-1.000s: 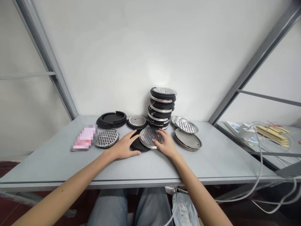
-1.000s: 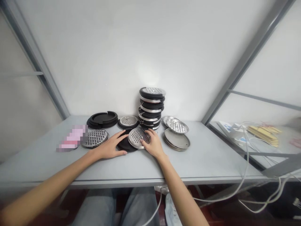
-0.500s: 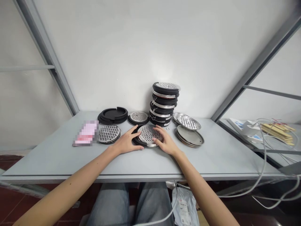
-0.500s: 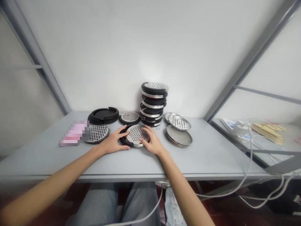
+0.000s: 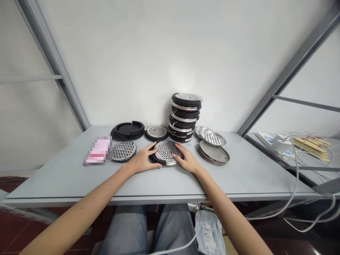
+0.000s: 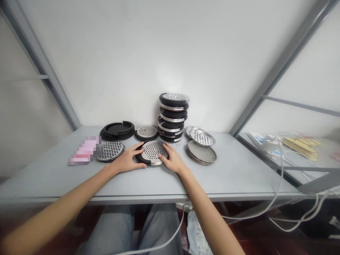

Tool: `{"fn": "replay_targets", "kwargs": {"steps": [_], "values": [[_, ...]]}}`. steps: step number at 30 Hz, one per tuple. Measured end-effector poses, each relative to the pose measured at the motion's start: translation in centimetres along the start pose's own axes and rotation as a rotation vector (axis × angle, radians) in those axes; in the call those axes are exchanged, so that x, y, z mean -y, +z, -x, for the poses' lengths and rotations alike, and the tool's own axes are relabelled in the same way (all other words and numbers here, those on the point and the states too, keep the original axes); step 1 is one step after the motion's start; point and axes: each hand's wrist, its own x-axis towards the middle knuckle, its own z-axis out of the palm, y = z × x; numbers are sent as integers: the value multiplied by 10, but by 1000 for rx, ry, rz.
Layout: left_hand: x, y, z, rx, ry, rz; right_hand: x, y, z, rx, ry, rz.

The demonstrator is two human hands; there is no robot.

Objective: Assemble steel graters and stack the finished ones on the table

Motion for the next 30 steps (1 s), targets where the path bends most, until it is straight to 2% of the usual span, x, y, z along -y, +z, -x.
{"fn": "replay_targets", "kwargs": {"steps": [7, 12, 22, 30], "values": [[1, 3, 0, -20, -20, 30, -2, -1, -1, 67, -59, -23], [4, -2, 2, 9, 21, 10, -3, -6, 0, 115, -88, -30], [3, -10, 11, 49, 12, -202, -2, -17, 3, 139, -61, 15], [7, -6, 10, 45, -50, -95, -1, -12, 2, 126, -82, -18]]}}
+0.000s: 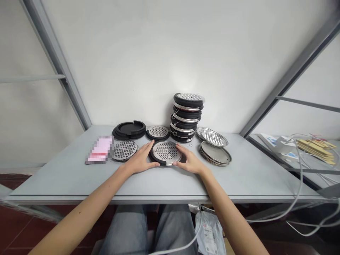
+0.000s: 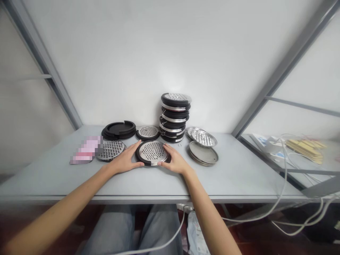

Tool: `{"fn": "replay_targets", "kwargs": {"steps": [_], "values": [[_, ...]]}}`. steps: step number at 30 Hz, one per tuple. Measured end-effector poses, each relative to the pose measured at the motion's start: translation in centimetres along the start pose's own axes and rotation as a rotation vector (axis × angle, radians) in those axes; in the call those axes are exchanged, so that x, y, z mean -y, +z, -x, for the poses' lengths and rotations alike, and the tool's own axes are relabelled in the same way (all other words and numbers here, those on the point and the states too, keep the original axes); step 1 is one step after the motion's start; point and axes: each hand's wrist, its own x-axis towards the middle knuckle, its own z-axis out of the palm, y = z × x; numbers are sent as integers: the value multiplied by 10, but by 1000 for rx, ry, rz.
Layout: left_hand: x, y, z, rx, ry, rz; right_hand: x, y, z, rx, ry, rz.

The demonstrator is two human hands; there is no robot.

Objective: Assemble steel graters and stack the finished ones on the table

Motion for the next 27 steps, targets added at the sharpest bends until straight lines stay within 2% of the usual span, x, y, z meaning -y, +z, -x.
{"fn": "replay_targets", "kwargs": {"steps": [21, 27], "values": [[-6, -3, -3, -91, 14, 17, 1, 8, -2, -25, -35, -51], [-1, -2, -1, -57, 15, 21, 2, 7, -2, -19, -24, -41]]}}
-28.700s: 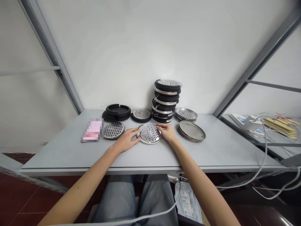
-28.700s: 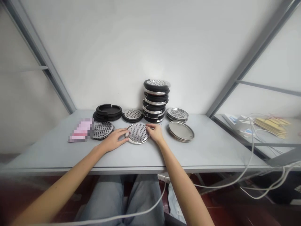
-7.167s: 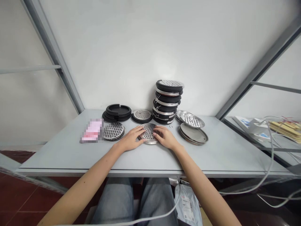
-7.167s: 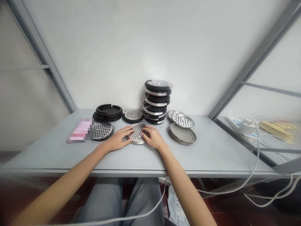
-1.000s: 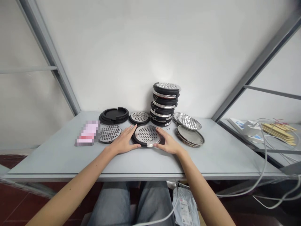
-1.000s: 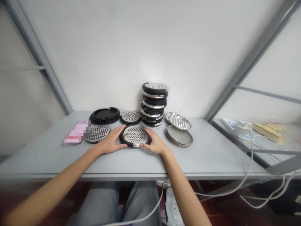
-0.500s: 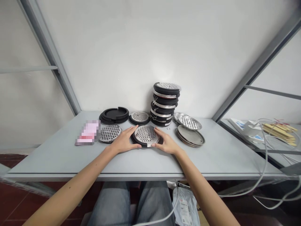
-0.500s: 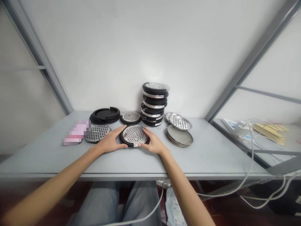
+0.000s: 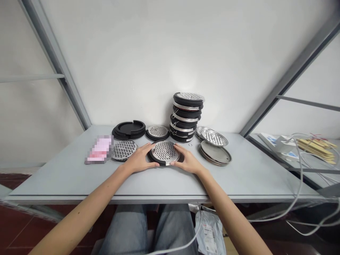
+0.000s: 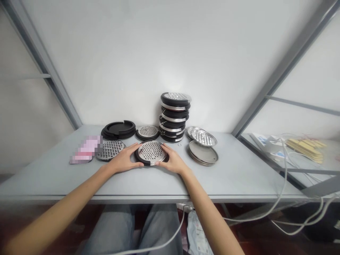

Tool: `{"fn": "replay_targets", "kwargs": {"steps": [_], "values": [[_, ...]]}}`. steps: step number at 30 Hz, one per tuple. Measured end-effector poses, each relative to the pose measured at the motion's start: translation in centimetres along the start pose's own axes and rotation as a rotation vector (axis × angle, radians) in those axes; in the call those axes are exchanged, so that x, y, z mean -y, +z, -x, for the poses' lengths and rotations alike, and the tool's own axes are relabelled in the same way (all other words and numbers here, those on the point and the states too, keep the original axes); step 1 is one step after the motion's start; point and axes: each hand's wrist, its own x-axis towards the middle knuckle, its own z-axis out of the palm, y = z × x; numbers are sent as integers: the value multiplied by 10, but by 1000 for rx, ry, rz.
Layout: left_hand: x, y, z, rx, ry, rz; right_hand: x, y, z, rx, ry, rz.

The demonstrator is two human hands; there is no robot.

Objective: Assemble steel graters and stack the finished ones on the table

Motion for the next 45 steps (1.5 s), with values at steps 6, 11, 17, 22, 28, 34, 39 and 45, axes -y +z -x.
{"fn": "replay_targets", "kwargs": {"steps": [6, 11, 17, 22, 28, 34, 39, 45], "values": [[2, 0, 3, 79, -39, 13, -1, -4, 1, 43, -19, -17], [0, 0, 3, 78, -68, 57, -2, -2, 3, 34, -3, -25], [1, -1, 1, 70, -63, 56, 1, 0, 3, -1, 1, -4], [-1, -2, 1, 59, -65, 58, 2, 0, 2, -18, 7, 33], [2, -1, -1, 52, -49, 68, 2, 0, 1, -31, 8, 19], [1, -1, 2, 58, -60, 36, 5, -3, 0, 8, 20, 9], [-1, 2, 6, 139, -17, 49, 2, -10, 2, -26, 44, -8], [-1, 3, 5, 106, 12, 60, 0, -14, 3, 5, 100, -57]]}}
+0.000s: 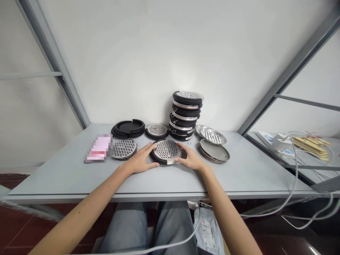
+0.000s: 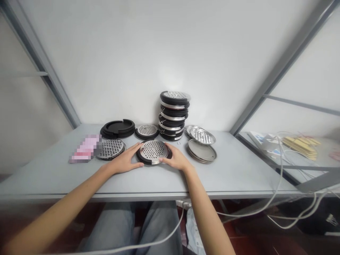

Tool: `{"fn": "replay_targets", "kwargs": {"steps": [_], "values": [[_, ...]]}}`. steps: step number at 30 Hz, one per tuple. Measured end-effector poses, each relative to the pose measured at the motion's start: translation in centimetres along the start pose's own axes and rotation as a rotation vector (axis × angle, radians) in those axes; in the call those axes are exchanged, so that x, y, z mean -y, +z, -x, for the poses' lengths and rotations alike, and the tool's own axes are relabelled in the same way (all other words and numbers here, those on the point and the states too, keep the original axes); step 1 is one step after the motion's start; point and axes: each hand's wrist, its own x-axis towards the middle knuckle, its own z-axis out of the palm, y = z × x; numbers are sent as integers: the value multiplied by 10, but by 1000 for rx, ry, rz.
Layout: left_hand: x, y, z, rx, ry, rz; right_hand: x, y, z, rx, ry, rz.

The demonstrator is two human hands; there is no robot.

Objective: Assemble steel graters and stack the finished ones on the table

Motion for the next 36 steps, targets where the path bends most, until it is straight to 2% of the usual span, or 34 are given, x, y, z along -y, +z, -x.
{"fn": "replay_targets", "kwargs": {"steps": [13, 21, 27, 36], "values": [[0, -1, -3, -25, -128, 78, -4, 7, -3, -13, -55, 1], [-7, -3, -4, -71, -56, 68, -6, 12, -6, -38, -70, -8], [-4, 0, -3, -82, -10, 38, -8, 13, -6, -39, -64, -49], [2, 3, -4, -82, -52, 46, -8, 11, -6, -20, -83, -5]]}}
